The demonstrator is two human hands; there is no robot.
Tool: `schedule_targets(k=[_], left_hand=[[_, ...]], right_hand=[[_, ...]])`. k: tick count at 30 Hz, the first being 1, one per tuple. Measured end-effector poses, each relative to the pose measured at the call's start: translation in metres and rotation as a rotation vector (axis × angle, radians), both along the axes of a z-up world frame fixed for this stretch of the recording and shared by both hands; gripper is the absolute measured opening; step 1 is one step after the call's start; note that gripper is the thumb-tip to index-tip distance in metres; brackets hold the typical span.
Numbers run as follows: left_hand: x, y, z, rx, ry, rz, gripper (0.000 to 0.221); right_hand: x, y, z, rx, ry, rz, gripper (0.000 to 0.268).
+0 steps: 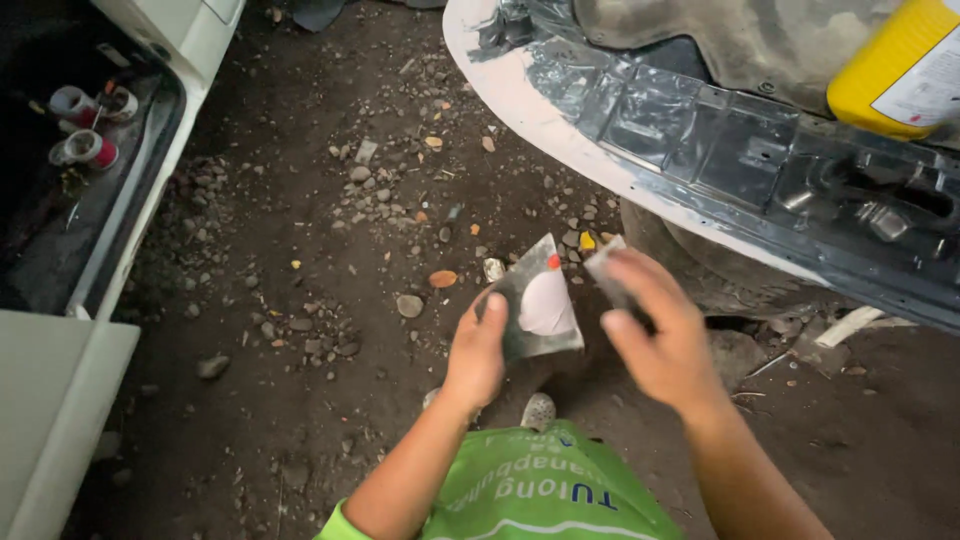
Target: Mix and apply body filler to a car part and then sand it.
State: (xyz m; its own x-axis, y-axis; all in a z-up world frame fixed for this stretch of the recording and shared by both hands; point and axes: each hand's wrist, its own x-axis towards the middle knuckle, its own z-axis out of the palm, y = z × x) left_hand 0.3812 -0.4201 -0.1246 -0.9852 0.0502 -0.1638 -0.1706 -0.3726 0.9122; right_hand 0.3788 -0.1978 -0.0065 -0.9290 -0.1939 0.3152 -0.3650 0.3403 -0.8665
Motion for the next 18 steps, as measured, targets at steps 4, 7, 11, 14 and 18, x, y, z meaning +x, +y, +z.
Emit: schedule_targets(k=[4, 7, 11, 14, 18], left_hand=[[0.009, -0.015, 0.050, -0.386, 0.282, 0.019, 0.041], [0.006, -0.027, 0.057, -0.536, 0.518, 0.098, 0.036], [-0.001, -0.043, 0.058, -0.601, 0.632, 0.143, 0.031], [-0.007, -0.053, 0.060, -0.616, 0.641, 0.136, 0.031], [-0.009, -0.067, 0.060, -0.576, 0.779, 0.169, 0.030]], right_hand=[[-0.002, -0.049, 0.010, 0.305, 0.260, -0.059, 0.044], [-0.002, -0.070, 0.004, 0.376, 0.355, -0.094, 0.040], [0.004, -0.090, 0.000, 0.419, 0.410, 0.015, 0.038], [0.007, -0.099, -0.007, 0.442, 0.386, 0.073, 0.035], [0.008, -0.104, -0.018, 0.526, 0.344, 0.157, 0.035]])
